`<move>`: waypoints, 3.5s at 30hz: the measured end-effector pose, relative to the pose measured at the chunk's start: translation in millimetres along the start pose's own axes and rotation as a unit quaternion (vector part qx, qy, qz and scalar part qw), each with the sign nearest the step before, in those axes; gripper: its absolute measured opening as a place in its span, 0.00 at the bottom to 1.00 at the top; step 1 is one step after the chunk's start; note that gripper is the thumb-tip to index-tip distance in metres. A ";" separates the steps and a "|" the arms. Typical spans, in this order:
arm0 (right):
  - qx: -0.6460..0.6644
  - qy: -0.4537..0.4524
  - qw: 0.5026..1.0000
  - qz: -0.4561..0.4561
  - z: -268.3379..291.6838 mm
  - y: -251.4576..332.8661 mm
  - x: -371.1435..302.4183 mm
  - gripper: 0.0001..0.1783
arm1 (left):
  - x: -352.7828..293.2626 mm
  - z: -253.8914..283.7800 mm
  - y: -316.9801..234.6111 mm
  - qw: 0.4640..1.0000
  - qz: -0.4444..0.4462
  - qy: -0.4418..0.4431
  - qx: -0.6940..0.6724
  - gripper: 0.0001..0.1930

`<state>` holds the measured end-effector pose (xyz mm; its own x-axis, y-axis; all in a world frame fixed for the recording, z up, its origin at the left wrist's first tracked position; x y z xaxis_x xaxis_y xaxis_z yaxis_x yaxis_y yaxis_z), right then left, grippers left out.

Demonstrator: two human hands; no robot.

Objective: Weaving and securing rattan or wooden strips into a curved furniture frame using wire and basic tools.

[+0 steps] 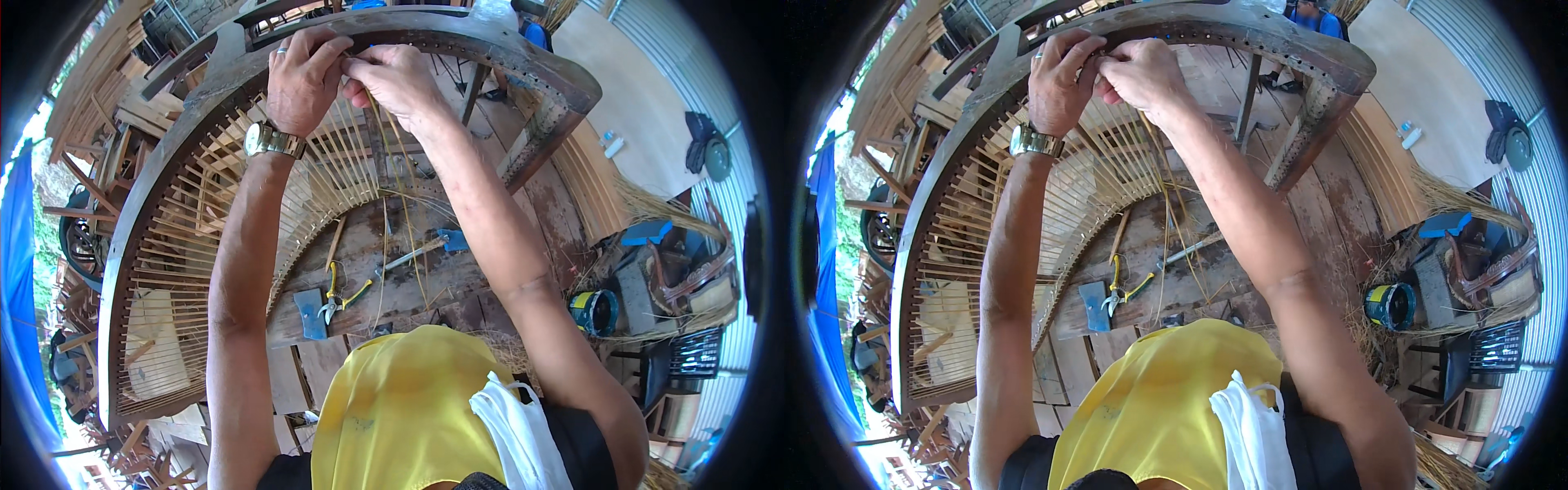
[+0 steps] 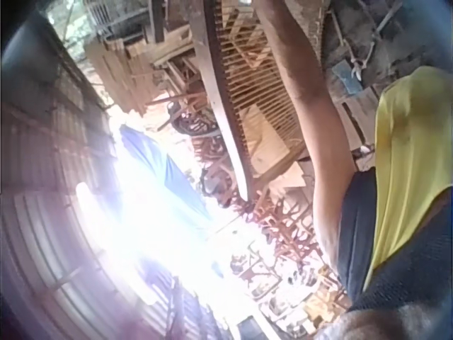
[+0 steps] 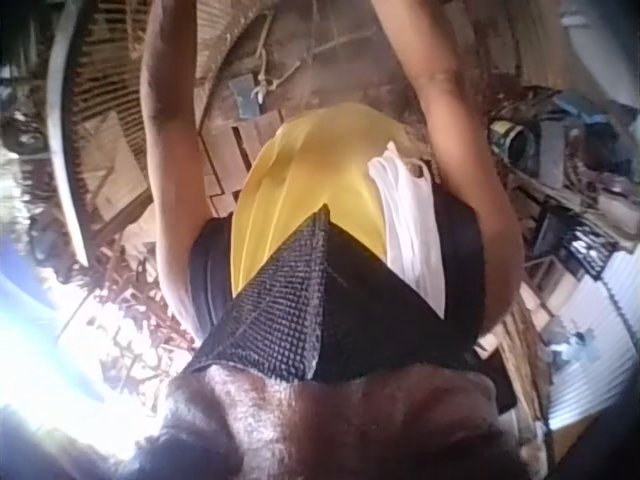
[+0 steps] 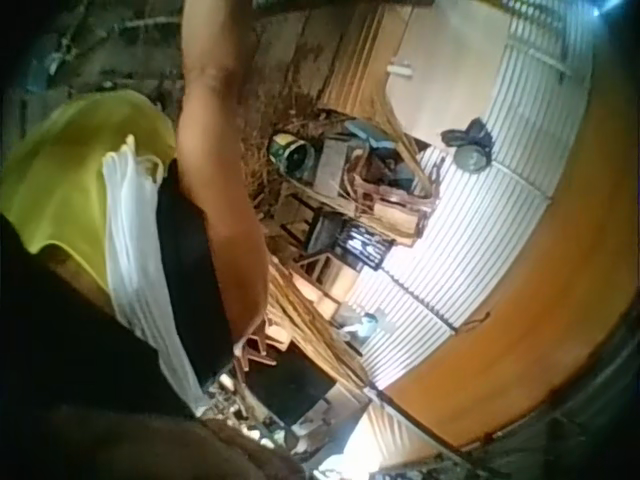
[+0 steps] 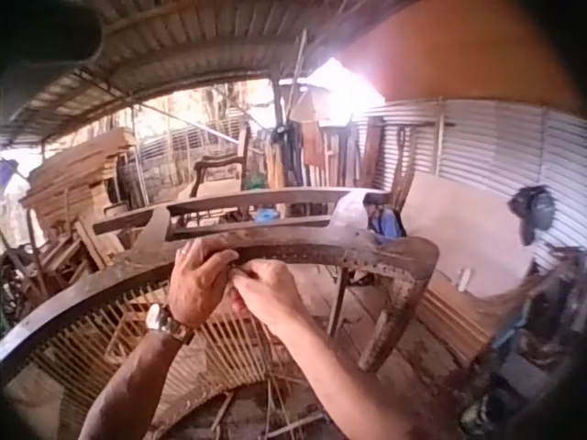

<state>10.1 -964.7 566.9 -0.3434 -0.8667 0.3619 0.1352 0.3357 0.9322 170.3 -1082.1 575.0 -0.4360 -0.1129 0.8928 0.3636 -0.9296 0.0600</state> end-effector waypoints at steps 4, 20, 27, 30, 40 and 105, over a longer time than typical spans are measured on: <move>0.090 -0.018 0.996 0.009 3.9 -7.4 -8.1 0.26 | 5.9 2.9 -0.5 0.999 0.042 -0.011 -0.026 0.11; 0.470 0.042 0.852 -0.226 25.5 -121.4 43.7 0.11 | 37.7 -49.8 -22.8 0.992 0.113 -0.003 -0.048 0.05; 0.859 0.089 0.497 -0.090 51.4 -144.1 66.2 0.10 | 50.6 -78.5 -33.4 0.989 0.129 0.010 -0.072 0.09; 0.890 0.049 0.451 -0.049 38.5 -151.9 72.5 0.10 | 48.4 -89.5 -27.7 0.980 0.160 0.026 -0.119 0.08; 0.920 0.092 0.372 -0.081 45.0 -192.8 107.6 0.16 | 55.0 -135.3 -38.1 0.987 0.133 0.054 -0.076 0.10; -0.267 -0.024 0.936 0.227 109.5 -137.2 -27.0 0.34 | -59.5 -22.3 -151.2 0.566 0.567 0.087 -0.592 0.17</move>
<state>-101.0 -947.0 429.4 -0.1773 -0.6570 0.7327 0.7186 0.4223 0.5525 122.9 -942.7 502.8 -0.5878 -0.8090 -0.0057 -0.2708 0.2034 -0.9409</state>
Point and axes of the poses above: each hand's wrist, its own x-axis towards the middle knuckle, its own z-axis out of the back of the hand, y = z × x, the point moved 2 cm from there along x, towards the middle knuckle, and after that the axes turned 5 degrees about z, right-handed, at the moved point
